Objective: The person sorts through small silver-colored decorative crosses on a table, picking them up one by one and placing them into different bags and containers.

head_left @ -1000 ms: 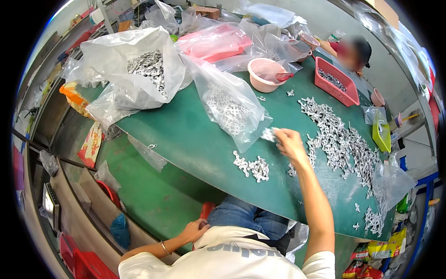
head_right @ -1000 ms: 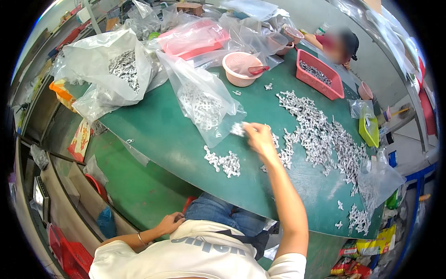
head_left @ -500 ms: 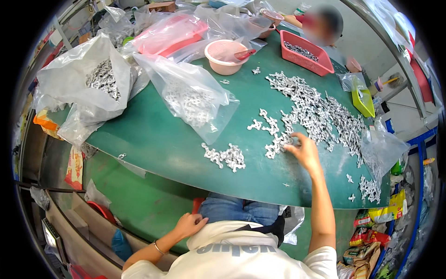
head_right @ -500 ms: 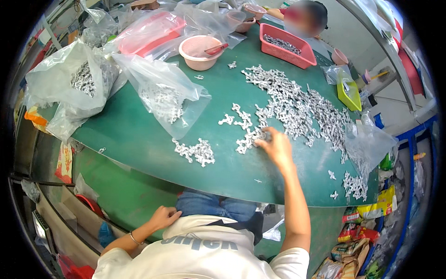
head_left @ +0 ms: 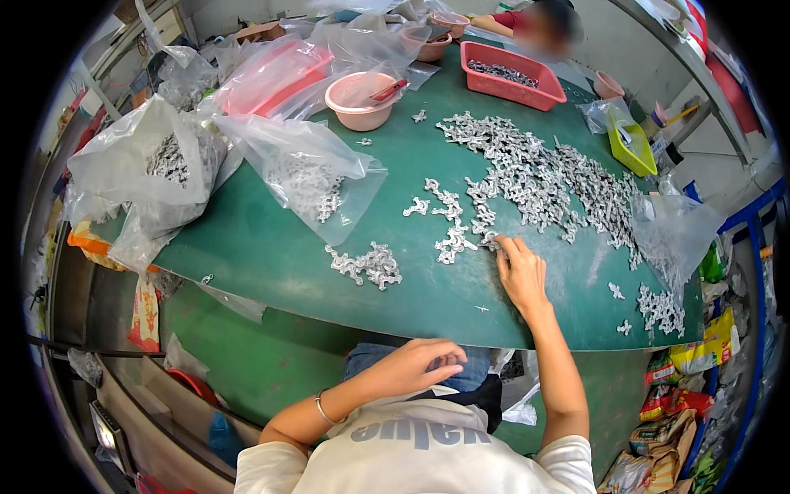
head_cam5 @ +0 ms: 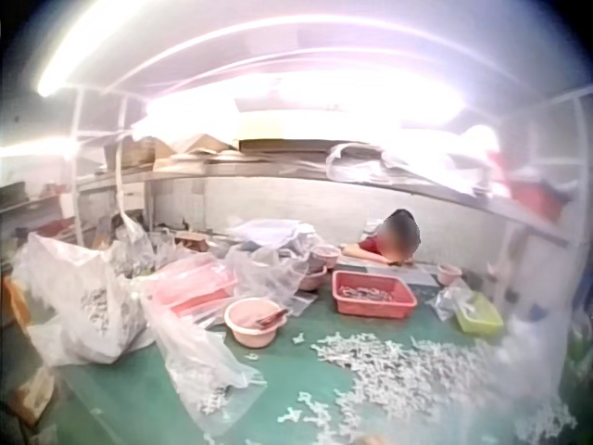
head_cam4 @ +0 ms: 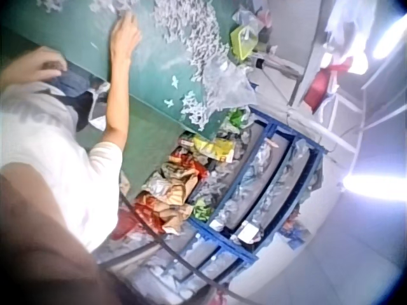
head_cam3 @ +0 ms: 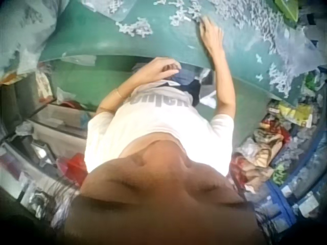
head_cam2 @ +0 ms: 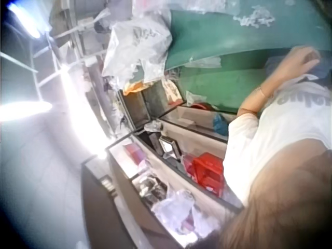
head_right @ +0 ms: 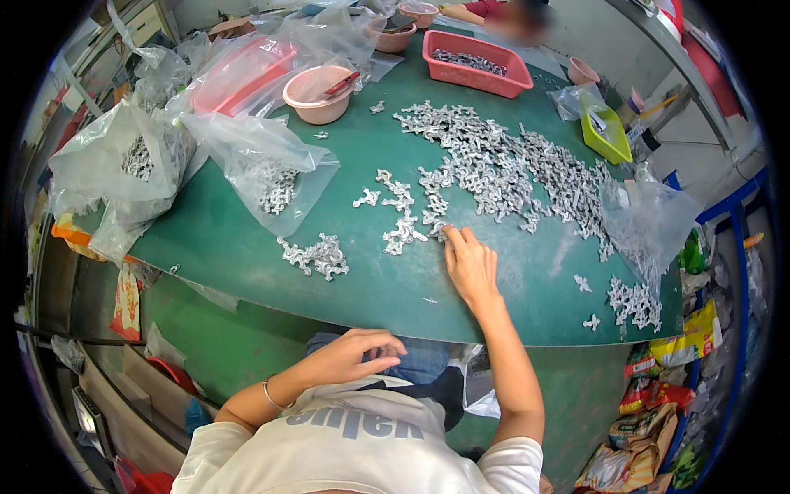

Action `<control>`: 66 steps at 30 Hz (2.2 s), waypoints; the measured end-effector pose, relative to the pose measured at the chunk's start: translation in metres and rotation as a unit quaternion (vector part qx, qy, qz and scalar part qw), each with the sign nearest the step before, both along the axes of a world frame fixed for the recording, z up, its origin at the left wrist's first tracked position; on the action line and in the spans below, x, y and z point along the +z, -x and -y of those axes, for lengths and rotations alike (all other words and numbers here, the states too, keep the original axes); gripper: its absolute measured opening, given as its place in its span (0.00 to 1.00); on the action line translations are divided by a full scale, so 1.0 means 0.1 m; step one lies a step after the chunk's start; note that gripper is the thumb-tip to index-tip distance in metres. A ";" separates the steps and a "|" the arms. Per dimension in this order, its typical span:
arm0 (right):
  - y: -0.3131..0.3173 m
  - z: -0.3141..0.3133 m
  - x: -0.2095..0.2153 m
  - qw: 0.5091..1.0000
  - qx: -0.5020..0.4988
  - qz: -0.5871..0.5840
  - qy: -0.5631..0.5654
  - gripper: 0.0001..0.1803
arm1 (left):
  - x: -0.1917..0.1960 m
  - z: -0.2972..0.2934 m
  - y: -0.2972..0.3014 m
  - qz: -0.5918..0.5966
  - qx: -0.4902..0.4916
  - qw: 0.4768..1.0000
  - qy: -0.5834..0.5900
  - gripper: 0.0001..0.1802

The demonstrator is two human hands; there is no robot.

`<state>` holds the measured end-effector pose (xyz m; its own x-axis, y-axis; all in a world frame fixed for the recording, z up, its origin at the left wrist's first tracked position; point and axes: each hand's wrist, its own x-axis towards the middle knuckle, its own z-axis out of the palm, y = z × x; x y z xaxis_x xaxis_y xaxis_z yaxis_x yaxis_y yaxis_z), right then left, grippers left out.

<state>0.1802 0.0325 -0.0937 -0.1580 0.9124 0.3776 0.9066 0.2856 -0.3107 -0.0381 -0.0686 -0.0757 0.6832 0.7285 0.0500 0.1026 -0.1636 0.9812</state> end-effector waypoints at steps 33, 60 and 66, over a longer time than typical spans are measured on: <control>0.14 0.96 0.49 0.733 -0.018 -0.649 0.205 0.09 | 0.29 -0.33 -0.48 0.295 0.189 0.900 0.258 0.11; 0.18 1.04 0.54 0.696 0.078 -0.684 0.204 0.06 | 0.31 -0.34 -0.34 0.241 0.158 0.891 0.350 0.11; 0.18 1.08 0.54 0.727 0.072 -0.661 0.172 0.07 | 0.33 -0.33 -0.35 0.245 0.151 0.899 0.330 0.10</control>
